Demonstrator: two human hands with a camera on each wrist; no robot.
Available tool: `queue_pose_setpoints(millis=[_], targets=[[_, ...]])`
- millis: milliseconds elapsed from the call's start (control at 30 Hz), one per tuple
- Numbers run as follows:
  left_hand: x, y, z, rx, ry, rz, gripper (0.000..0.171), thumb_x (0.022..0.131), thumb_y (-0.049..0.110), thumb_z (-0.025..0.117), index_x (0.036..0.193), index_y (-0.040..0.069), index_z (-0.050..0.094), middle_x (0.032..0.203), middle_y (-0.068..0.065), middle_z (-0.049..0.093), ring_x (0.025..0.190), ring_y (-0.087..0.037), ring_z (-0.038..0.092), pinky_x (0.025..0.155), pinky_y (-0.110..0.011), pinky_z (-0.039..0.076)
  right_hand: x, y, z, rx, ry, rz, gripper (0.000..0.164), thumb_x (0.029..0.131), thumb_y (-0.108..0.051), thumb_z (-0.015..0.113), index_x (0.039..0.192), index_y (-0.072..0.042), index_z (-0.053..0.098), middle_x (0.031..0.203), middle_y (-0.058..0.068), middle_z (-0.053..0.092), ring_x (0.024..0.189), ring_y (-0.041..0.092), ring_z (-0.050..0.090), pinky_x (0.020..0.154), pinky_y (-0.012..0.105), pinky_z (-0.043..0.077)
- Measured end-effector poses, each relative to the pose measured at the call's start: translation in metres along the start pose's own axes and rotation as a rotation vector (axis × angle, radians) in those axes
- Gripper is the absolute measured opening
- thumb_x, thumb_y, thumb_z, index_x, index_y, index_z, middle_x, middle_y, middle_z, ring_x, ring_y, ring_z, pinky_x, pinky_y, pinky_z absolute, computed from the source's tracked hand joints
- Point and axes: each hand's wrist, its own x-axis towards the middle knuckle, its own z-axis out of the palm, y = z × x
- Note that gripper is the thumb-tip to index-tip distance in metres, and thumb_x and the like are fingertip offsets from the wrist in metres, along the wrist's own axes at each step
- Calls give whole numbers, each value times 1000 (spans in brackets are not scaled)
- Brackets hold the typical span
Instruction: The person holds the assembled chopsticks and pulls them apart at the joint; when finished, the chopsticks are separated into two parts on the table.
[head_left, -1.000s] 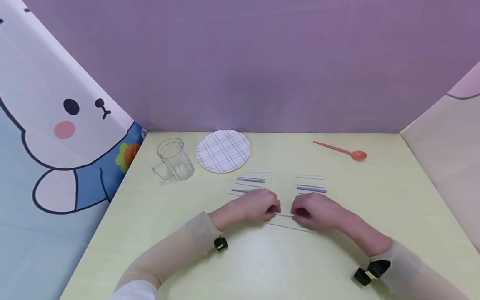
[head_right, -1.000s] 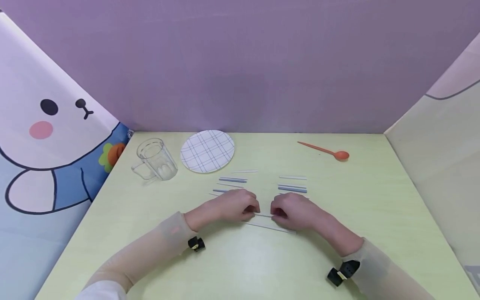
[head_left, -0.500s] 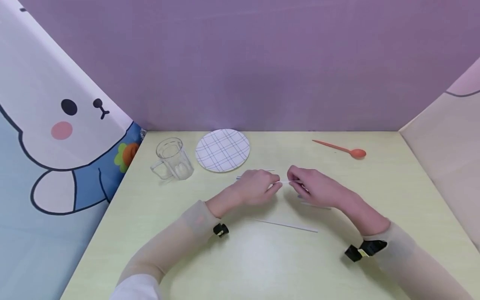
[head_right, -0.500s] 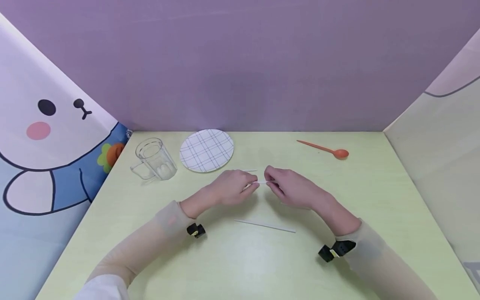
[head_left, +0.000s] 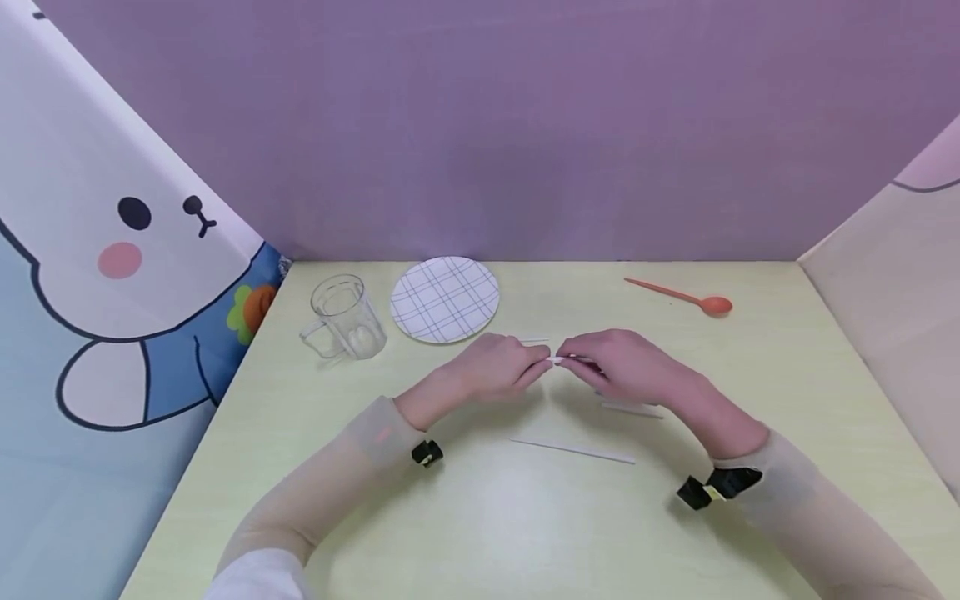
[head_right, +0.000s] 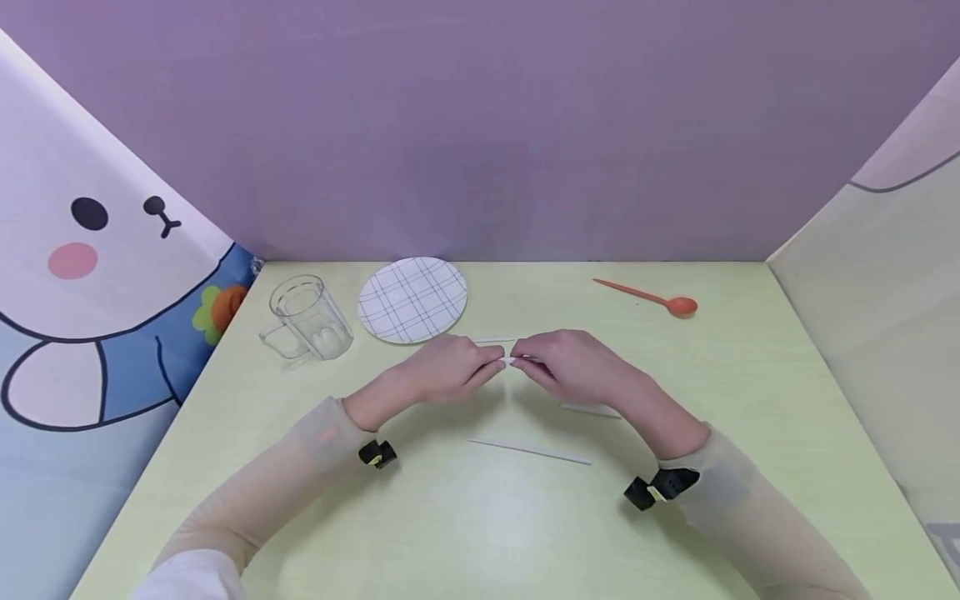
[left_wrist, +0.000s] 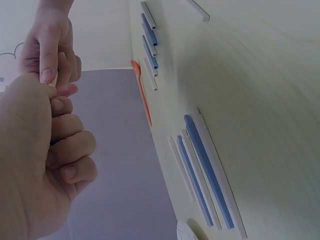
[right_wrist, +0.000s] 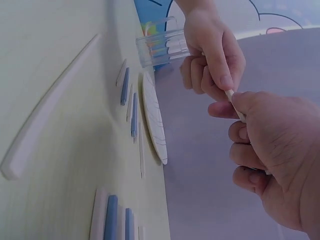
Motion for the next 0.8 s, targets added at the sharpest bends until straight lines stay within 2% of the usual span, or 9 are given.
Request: queue_pose_setpoints(millis=[133, 267, 433, 633, 800], targets=[[-1, -1, -2, 75, 22, 6, 34, 115, 35, 42, 89, 16, 55, 62, 8, 35, 53, -12, 41, 49, -27, 27, 5, -1, 0, 1, -21, 9, 10, 106, -21, 67, 99, -22, 73, 78, -16, 59, 65, -1, 47, 66, 23, 45], [-3, 0, -3, 113, 48, 5, 33, 115, 34, 44, 90, 15, 55, 60, 7, 34, 51, -13, 40, 48, -27, 25, 6, 1, 1, -12, -1, -13, 11, 105, -18, 67, 95, -21, 70, 77, -15, 55, 65, -1, 46, 66, 23, 44], [-5, 2, -2, 126, 75, -9, 32, 114, 33, 45, 92, 14, 56, 59, 7, 32, 50, -12, 39, 47, -26, 26, 5, 2, 2, -18, 38, -45, 8, 103, -16, 69, 96, -18, 71, 76, -15, 55, 66, -1, 46, 66, 24, 46], [-6, 6, -2, 119, 93, -42, 31, 115, 34, 44, 93, 15, 56, 58, 7, 34, 48, -14, 44, 47, -28, 30, 4, 3, 3, -30, 66, -43, 11, 103, -16, 70, 92, -18, 68, 70, -15, 47, 61, -1, 41, 63, 23, 43], [-5, 5, 1, 124, 89, -26, 32, 115, 35, 44, 90, 16, 55, 58, 8, 32, 49, -12, 40, 47, -27, 28, 2, 4, 3, -22, 67, -53, 11, 102, -14, 71, 93, -19, 69, 71, -15, 49, 62, -3, 41, 63, 22, 42]])
